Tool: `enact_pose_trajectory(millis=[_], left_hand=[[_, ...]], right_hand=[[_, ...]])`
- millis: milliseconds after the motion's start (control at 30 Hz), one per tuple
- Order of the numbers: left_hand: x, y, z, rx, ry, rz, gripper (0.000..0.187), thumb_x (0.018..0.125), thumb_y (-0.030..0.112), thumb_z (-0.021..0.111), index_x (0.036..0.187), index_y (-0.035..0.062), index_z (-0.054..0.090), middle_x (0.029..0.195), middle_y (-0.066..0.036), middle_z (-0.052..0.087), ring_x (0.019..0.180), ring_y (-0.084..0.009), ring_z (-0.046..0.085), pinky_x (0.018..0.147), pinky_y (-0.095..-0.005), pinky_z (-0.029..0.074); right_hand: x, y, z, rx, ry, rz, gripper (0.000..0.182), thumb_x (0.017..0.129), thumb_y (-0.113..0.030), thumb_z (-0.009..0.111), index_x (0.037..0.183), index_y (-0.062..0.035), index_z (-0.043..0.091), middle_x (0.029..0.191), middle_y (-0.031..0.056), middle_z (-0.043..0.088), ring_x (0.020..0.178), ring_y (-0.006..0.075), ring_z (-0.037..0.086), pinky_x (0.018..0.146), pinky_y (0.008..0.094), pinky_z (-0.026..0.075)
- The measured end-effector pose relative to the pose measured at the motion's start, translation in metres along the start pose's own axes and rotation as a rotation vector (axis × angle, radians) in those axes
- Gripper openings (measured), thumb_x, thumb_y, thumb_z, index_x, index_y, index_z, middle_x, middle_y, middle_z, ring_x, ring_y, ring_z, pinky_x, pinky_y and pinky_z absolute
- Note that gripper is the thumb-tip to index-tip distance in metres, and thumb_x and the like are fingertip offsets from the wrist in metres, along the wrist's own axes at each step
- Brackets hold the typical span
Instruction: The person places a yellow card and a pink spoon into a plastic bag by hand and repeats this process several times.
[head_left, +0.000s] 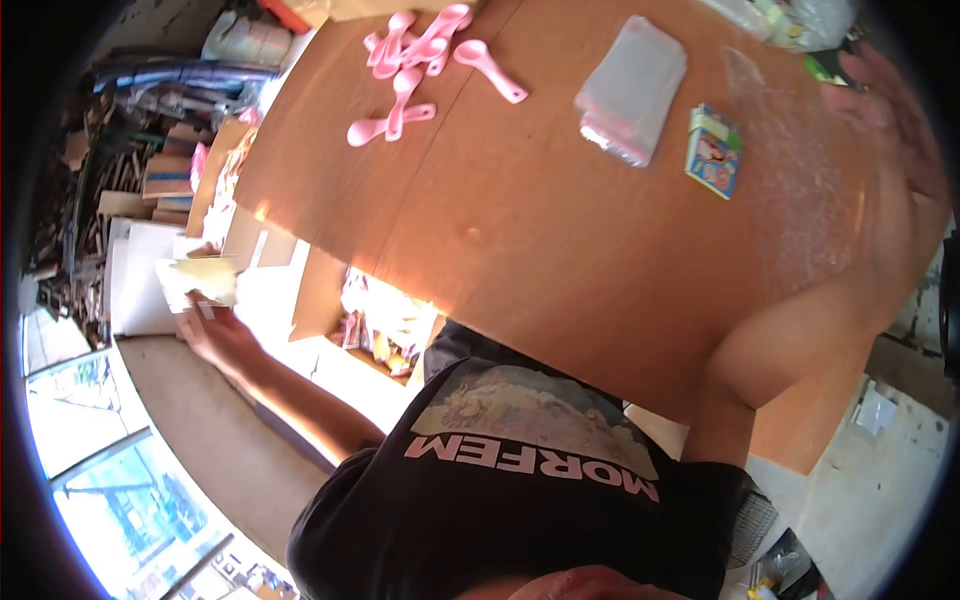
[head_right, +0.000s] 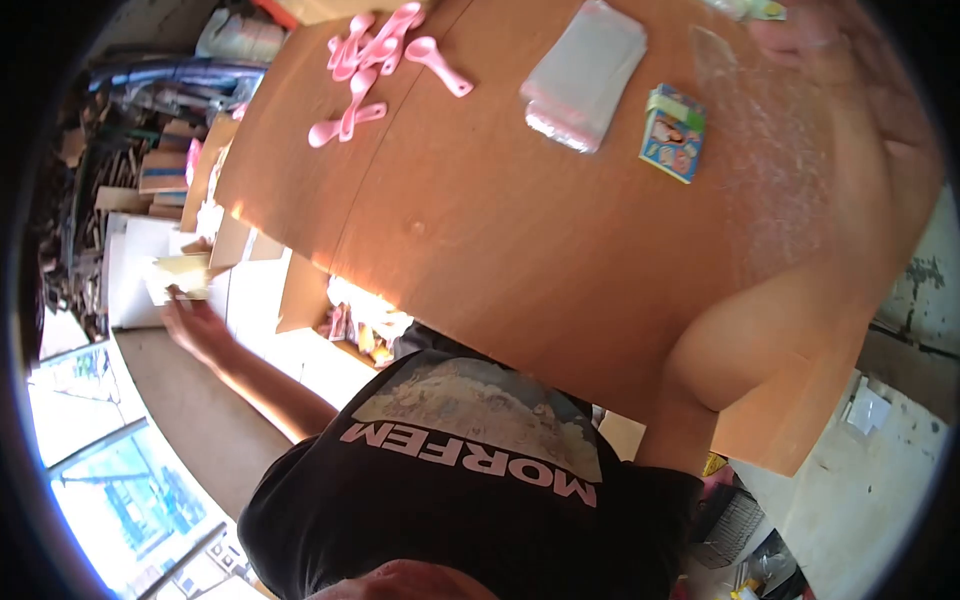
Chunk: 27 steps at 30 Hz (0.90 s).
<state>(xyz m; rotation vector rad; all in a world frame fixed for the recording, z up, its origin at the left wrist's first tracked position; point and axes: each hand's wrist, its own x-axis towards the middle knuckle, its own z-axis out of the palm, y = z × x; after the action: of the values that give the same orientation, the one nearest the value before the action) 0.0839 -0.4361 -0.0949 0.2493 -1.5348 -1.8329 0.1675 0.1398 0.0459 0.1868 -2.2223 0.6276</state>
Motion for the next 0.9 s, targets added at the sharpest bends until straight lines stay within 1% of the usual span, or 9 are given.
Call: enact_pose_trajectory(millis=[100, 200, 233, 333, 467, 600, 667, 733, 900], left_hand=[[-0.019, -0.111, -0.108, 0.127, 0.223, -0.351, 0.045, 0.085, 0.014, 0.072, 0.123, -0.0033, 0.053, 0.116, -0.016, 0.058, 0.101, -0.0268, 0.06, 0.076, -0.0335, 0.056], [-0.041, -0.13, -0.093, 0.968, 0.268, -0.401, 0.087, 0.074, 0.031, 0.084, 0.139, -0.0009, 0.035, 0.135, -0.024, 0.044, 0.124, -0.0346, 0.046, 0.096, -0.0563, 0.046], [-0.032, -0.13, -0.083, 1.275, 0.245, -0.058, 0.097, 0.07, 0.036, 0.086, 0.142, 0.0005, 0.032, 0.141, -0.025, 0.036, 0.131, -0.0343, 0.038, 0.101, -0.0553, 0.042], [-0.025, -0.095, 0.009, 0.686, 0.195, 0.31, 0.067, 0.084, 0.015, 0.073, 0.138, -0.0014, 0.038, 0.138, -0.022, 0.041, 0.128, -0.0322, 0.042, 0.103, -0.0426, 0.044], [-0.063, 0.015, 0.17, 0.146, -0.491, 0.412, 0.031, 0.09, 0.0, 0.061, 0.12, -0.0064, 0.054, 0.117, -0.021, 0.062, 0.112, -0.0257, 0.06, 0.098, -0.0349, 0.047], [-0.072, 0.067, 0.26, 0.004, -1.141, 0.699, 0.015, 0.081, 0.001, 0.07, 0.095, -0.0034, 0.068, 0.085, -0.01, 0.07, 0.082, -0.0141, 0.066, 0.08, -0.026, 0.05], [-0.075, 0.082, 0.308, -0.07, -1.303, 0.691, 0.013, 0.081, 0.005, 0.072, 0.092, -0.0009, 0.071, 0.082, -0.006, 0.071, 0.072, -0.009, 0.063, 0.064, -0.022, 0.05], [-0.07, 0.082, 0.345, -0.047, -1.361, 0.611, 0.027, 0.083, -0.006, 0.064, 0.11, -0.0034, 0.065, 0.101, -0.012, 0.069, 0.095, -0.0185, 0.066, 0.085, -0.0282, 0.051], [-0.087, 0.075, 0.409, -0.484, -1.602, 0.334, 0.02, 0.09, 0.004, 0.066, 0.108, -0.0038, 0.064, 0.098, -0.009, 0.069, 0.089, -0.0123, 0.064, 0.08, -0.0253, 0.052]], right_hand=[[0.012, 0.009, 0.034, 0.599, 0.017, -0.132, 0.036, 0.086, -0.014, 0.071, 0.106, 0.0137, 0.059, 0.086, 0.0192, 0.066, 0.071, 0.0199, 0.068, 0.058, 0.0237, 0.06], [0.001, -0.021, 0.034, 0.142, -0.099, 0.352, 0.02, 0.093, -0.009, 0.058, 0.099, 0.0077, 0.068, 0.114, 0.0131, 0.063, 0.107, 0.0158, 0.058, 0.094, 0.0282, 0.046], [0.007, -0.016, 0.037, 0.267, -0.195, 0.4, 0.021, 0.093, -0.008, 0.058, 0.108, 0.0055, 0.065, 0.114, 0.0104, 0.063, 0.102, 0.0136, 0.06, 0.092, 0.0261, 0.046], [0.01, 0.005, 0.063, 0.387, -0.295, 0.297, 0.023, 0.091, -0.006, 0.062, 0.113, 0.0028, 0.064, 0.104, 0.0067, 0.066, 0.092, 0.0117, 0.062, 0.084, 0.0238, 0.048], [0.002, 0.034, 0.11, 0.272, -0.436, 0.248, 0.015, 0.087, -0.006, 0.066, 0.099, 0.0022, 0.068, 0.088, 0.0046, 0.07, 0.078, 0.0098, 0.062, 0.071, 0.0265, 0.05], [-0.015, 0.054, 0.145, 0.031, -0.59, 0.239, 0.012, 0.076, -0.006, 0.069, 0.085, 0.0018, 0.068, 0.076, 0.0129, 0.069, 0.07, 0.0239, 0.067, 0.065, 0.0326, 0.052], [-0.024, 0.061, 0.16, -0.064, -0.664, 0.283, 0.013, 0.071, -0.009, 0.071, 0.081, -0.0006, 0.069, 0.077, 0.0132, 0.07, 0.07, 0.0244, 0.068, 0.063, 0.0342, 0.051], [-0.027, 0.057, 0.166, -0.164, -0.68, 0.296, 0.013, 0.069, -0.01, 0.072, 0.08, -0.0022, 0.07, 0.077, 0.0129, 0.07, 0.071, 0.0248, 0.068, 0.063, 0.0346, 0.051], [-0.027, 0.069, 0.166, -0.217, -0.696, 0.307, 0.009, 0.07, -0.007, 0.07, 0.078, -0.0071, 0.073, 0.076, 0.0097, 0.07, 0.074, 0.0269, 0.068, 0.066, 0.0365, 0.052]])
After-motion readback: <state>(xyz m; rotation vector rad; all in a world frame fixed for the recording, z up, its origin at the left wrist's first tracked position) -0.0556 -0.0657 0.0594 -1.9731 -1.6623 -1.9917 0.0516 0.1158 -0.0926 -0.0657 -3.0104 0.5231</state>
